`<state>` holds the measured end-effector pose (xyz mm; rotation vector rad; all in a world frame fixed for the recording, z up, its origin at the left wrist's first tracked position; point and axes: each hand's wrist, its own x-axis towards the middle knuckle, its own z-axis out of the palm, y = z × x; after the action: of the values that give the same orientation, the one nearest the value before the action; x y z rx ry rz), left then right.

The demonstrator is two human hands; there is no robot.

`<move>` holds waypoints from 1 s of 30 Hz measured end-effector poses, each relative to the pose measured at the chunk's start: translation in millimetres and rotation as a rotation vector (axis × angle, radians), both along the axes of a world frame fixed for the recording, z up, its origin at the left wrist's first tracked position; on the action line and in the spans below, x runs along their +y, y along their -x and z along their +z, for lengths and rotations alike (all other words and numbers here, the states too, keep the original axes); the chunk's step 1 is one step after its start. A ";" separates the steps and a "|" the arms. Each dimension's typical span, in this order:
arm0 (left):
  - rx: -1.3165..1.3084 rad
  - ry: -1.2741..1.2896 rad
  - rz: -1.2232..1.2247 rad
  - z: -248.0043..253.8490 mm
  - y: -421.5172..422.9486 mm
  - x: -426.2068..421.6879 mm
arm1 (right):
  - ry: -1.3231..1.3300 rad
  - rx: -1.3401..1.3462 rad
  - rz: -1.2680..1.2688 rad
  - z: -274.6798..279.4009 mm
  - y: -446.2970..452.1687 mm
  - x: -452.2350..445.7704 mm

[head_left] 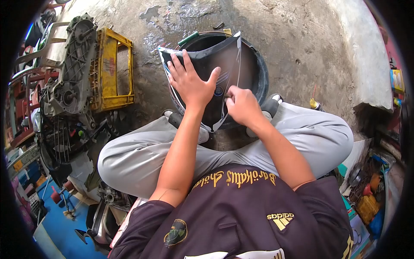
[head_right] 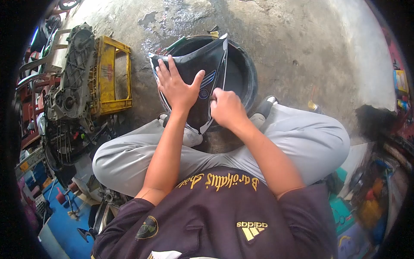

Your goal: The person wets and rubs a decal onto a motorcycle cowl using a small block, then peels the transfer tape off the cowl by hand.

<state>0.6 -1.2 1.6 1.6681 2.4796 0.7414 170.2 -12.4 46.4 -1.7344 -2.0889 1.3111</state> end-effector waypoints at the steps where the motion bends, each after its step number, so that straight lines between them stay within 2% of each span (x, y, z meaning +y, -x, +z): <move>1: -0.004 0.002 0.000 -0.4 0.1 0.3 | -0.018 0.002 0.049 -2.8 -0.3 -2.7; 3: -0.007 0.002 0.006 -0.5 0.8 1.3 | 0.060 -0.045 0.183 1.7 1.0 -11.9; 5: 0.008 -0.010 -0.006 -1.2 1.3 0.6 | 0.026 0.022 0.127 -2.3 -0.8 -7.2; 7: 0.008 -0.003 -0.003 -1.6 1.0 -0.1 | 0.010 0.021 -0.063 6.7 2.9 3.9; 9: 0.007 -0.005 0.002 -1.6 0.4 0.1 | 0.013 0.012 -0.079 5.1 1.3 2.7; 11: 0.011 0.002 0.001 -2.4 1.0 0.6 | 0.001 -0.036 0.130 -7.9 -0.6 -9.8; 13: 0.011 -0.003 0.002 -0.7 0.6 1.4 | 0.022 0.009 0.190 -9.7 -0.2 -11.0; 15: 0.010 0.002 0.000 -0.7 1.1 -0.2 | -0.070 0.039 -0.009 -7.7 0.3 -3.3; 16: 0.008 -0.001 0.000 -1.1 1.0 -0.6 | -0.032 0.015 -0.095 3.2 3.3 4.0; 17: 0.006 -0.008 0.001 -0.9 0.9 -0.1 | -0.031 0.014 -0.095 -1.4 2.2 0.9; 19: 0.005 -0.003 0.000 -0.6 0.9 -0.3 | -0.090 0.051 -0.012 -9.1 0.6 -4.6; 21: 0.003 0.001 0.000 0.4 0.8 1.4 | -0.039 0.031 0.072 -6.7 0.4 -7.5; 23: -0.003 0.002 0.003 0.6 0.3 0.6 | 0.121 -0.019 0.101 2.2 1.7 -4.0; 27: -0.002 -0.001 0.005 -0.1 0.2 -0.1 | -0.033 -0.024 -0.025 -10.0 1.9 -3.2; 30: 0.005 0.012 0.001 0.2 0.9 0.4 | -0.020 -0.040 0.062 -9.1 1.1 -11.6</move>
<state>-0.3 -0.9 1.9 1.6667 2.4839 0.7217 169.1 -24.1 37.3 -1.7151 -2.1868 1.2775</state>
